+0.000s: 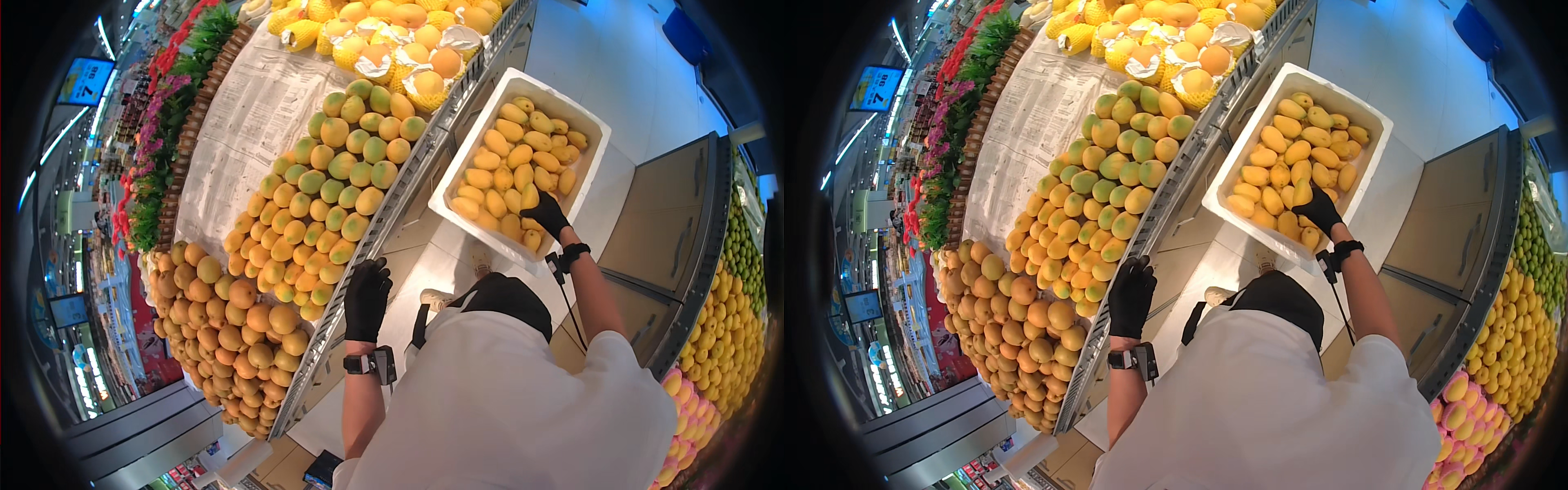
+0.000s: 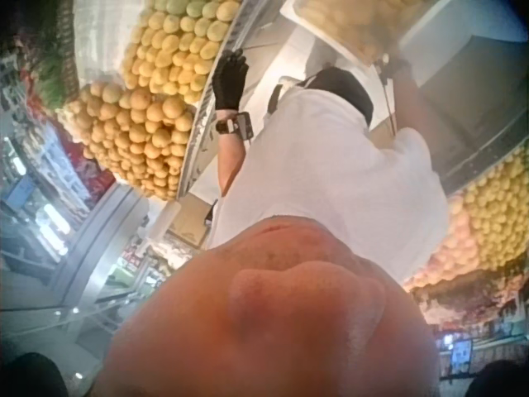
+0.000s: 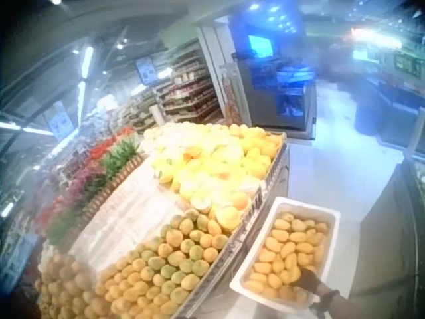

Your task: The person picks mangoes from a display shelf, briefly turns them over in their hands, and places them into a white bin. The person repeats this process for multiple mangoes throughout the clip.

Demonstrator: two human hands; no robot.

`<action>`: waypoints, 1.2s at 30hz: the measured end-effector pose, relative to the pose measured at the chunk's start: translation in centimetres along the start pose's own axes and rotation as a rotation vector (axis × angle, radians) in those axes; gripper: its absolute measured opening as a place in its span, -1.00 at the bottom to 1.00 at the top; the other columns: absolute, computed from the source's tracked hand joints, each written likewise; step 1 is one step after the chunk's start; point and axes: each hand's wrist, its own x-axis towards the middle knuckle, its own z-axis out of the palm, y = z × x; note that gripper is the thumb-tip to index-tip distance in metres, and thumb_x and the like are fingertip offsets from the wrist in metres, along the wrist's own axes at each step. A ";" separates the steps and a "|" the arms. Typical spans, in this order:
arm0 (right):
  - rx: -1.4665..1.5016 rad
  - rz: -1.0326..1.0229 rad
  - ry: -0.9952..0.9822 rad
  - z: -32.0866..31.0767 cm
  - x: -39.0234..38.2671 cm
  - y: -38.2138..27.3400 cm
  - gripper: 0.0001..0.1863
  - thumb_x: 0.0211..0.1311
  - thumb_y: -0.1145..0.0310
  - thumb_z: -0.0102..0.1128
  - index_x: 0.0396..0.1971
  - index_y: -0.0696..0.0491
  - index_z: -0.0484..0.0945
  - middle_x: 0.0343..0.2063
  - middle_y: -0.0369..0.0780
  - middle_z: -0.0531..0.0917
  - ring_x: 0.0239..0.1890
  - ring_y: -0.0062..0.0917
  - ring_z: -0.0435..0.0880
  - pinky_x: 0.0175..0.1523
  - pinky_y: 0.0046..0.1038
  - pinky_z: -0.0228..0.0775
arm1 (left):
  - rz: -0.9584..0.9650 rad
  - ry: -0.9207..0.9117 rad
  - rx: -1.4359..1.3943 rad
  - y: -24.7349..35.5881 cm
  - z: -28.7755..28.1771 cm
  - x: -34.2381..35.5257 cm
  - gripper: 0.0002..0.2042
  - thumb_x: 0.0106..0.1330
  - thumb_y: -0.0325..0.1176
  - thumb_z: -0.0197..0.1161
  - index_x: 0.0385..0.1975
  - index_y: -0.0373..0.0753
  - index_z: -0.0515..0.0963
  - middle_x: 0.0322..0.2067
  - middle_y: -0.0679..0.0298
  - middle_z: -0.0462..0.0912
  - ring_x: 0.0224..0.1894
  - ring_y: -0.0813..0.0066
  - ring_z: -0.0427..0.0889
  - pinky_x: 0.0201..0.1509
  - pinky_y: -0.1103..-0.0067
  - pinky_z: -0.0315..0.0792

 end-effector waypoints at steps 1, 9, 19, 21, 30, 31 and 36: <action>0.018 -0.052 0.066 -0.6 0.1 1.0 -0.48 -0.25 0.25 0.42 -0.23 0.19 0.52 -0.34 -0.11 0.63 -0.24 -0.31 0.60 -0.11 -0.38 0.43 | 0.017 0.003 0.026 -0.1 0.5 0.1 -0.84 0.34 -0.30 0.06 -0.20 -0.21 0.48 -0.13 0.20 0.57 -0.20 0.45 0.50 -0.18 0.60 0.35; -0.223 0.169 0.234 -5.2 3.4 7.3 -0.37 -0.37 0.21 0.47 -0.17 0.11 0.48 -0.18 -0.04 0.57 -0.06 -0.19 0.54 0.02 -0.30 0.43 | -0.041 0.073 -0.060 -1.0 -0.1 1.3 -0.89 0.32 -0.34 0.06 -0.30 -0.22 0.47 -0.14 0.16 0.55 -0.23 0.42 0.46 -0.21 0.58 0.34; -0.620 0.159 0.262 -11.5 10.2 7.8 -0.42 -0.21 0.34 0.36 -0.06 0.08 0.44 -0.16 -0.05 0.58 -0.08 -0.13 0.54 0.04 -0.25 0.41 | -0.051 0.105 -0.165 -0.8 0.6 0.4 -0.86 0.38 -0.35 -0.06 -0.32 -0.25 0.40 -0.18 0.15 0.52 -0.24 0.37 0.46 -0.15 0.52 0.38; -0.724 0.234 0.303 -12.2 11.7 8.0 -0.49 -0.08 0.39 0.20 -0.01 0.07 0.41 -0.13 -0.05 0.56 -0.07 -0.16 0.54 0.06 -0.23 0.41 | -0.035 0.158 -0.115 -0.6 1.0 0.1 -0.87 0.34 -0.34 0.03 -0.41 -0.23 0.43 -0.24 0.20 0.57 -0.25 0.42 0.48 -0.17 0.57 0.36; -0.964 0.284 0.236 -13.4 17.5 11.1 -0.66 0.10 0.37 0.01 -0.06 -0.02 0.45 -0.12 -0.12 0.58 -0.09 -0.16 0.57 -0.04 -0.19 0.44 | -0.018 0.289 -0.085 -0.8 1.3 -0.8 -0.85 0.37 -0.34 -0.04 -0.22 -0.25 0.42 -0.20 0.20 0.49 -0.27 0.40 0.44 -0.19 0.59 0.34; -0.965 0.283 0.228 -13.4 17.9 11.4 -0.66 0.10 0.37 0.01 -0.06 -0.02 0.45 -0.12 -0.12 0.58 -0.09 -0.16 0.57 -0.04 -0.19 0.44 | -0.021 0.294 -0.039 -0.8 1.2 -0.8 -0.85 0.37 -0.34 -0.03 -0.21 -0.23 0.43 -0.20 0.20 0.49 -0.26 0.40 0.44 -0.19 0.58 0.34; -1.007 0.306 0.197 -13.6 19.4 12.8 -0.77 0.18 0.32 0.00 -0.16 -0.04 0.49 -0.16 -0.16 0.60 -0.08 -0.23 0.59 -0.01 -0.21 0.43 | -0.056 0.346 -0.035 -1.0 1.6 -0.6 -0.86 0.36 -0.34 -0.01 -0.20 -0.21 0.44 -0.22 0.20 0.51 -0.26 0.40 0.46 -0.19 0.58 0.37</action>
